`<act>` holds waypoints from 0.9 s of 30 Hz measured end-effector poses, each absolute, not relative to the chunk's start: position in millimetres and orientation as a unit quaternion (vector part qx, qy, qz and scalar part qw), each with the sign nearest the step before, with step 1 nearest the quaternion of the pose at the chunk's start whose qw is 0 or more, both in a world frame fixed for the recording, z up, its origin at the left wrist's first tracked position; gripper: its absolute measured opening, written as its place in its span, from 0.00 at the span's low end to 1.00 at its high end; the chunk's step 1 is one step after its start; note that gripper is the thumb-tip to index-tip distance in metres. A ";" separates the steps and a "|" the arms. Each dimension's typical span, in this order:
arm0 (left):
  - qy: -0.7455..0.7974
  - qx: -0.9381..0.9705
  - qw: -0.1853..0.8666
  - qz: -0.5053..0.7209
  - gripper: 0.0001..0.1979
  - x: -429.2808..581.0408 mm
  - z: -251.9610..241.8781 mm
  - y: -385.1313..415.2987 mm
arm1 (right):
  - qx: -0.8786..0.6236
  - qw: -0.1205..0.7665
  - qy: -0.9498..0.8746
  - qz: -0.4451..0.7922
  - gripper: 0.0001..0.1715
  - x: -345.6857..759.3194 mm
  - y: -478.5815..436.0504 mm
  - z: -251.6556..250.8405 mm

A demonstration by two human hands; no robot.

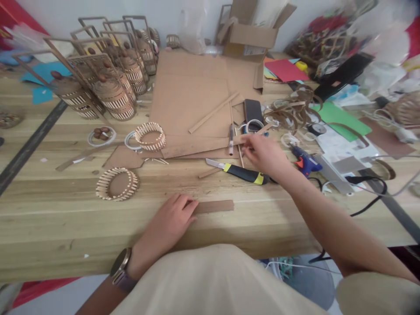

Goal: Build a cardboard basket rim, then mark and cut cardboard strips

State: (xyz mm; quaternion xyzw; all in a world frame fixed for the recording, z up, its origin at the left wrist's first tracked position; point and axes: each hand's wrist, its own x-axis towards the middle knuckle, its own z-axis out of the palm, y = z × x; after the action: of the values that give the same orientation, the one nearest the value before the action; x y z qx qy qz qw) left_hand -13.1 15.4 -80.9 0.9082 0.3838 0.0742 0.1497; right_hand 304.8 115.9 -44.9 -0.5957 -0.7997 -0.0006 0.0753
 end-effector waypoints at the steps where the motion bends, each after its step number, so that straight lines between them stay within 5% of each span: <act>1: 0.381 0.909 0.151 0.075 0.14 -12.2 -82.7 16.1 | -0.582 0.061 -0.810 0.011 0.12 301.3 104.5 -45.0; 6: 0.364 0.916 0.136 0.098 0.10 -12.2 -89.4 19.4 | -0.550 -0.005 -0.835 0.034 0.21 289.0 71.5 -61.9; 16: 0.380 0.913 0.045 0.143 0.12 -31.1 -90.2 17.6 | -0.500 -0.010 -0.864 0.054 0.21 289.8 33.3 -44.3; 27: 0.324 0.925 -0.026 0.195 0.13 -35.9 -110.7 -8.7 | -0.442 -0.150 -0.877 0.111 0.04 229.3 10.0 -29.0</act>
State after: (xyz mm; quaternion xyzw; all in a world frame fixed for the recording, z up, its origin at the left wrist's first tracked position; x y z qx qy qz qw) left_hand -35.9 -8.7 -110.7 0.9253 0.3240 0.1953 -0.0258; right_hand 229.3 10.0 -29.0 -0.4420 -0.8774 0.1110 -0.1501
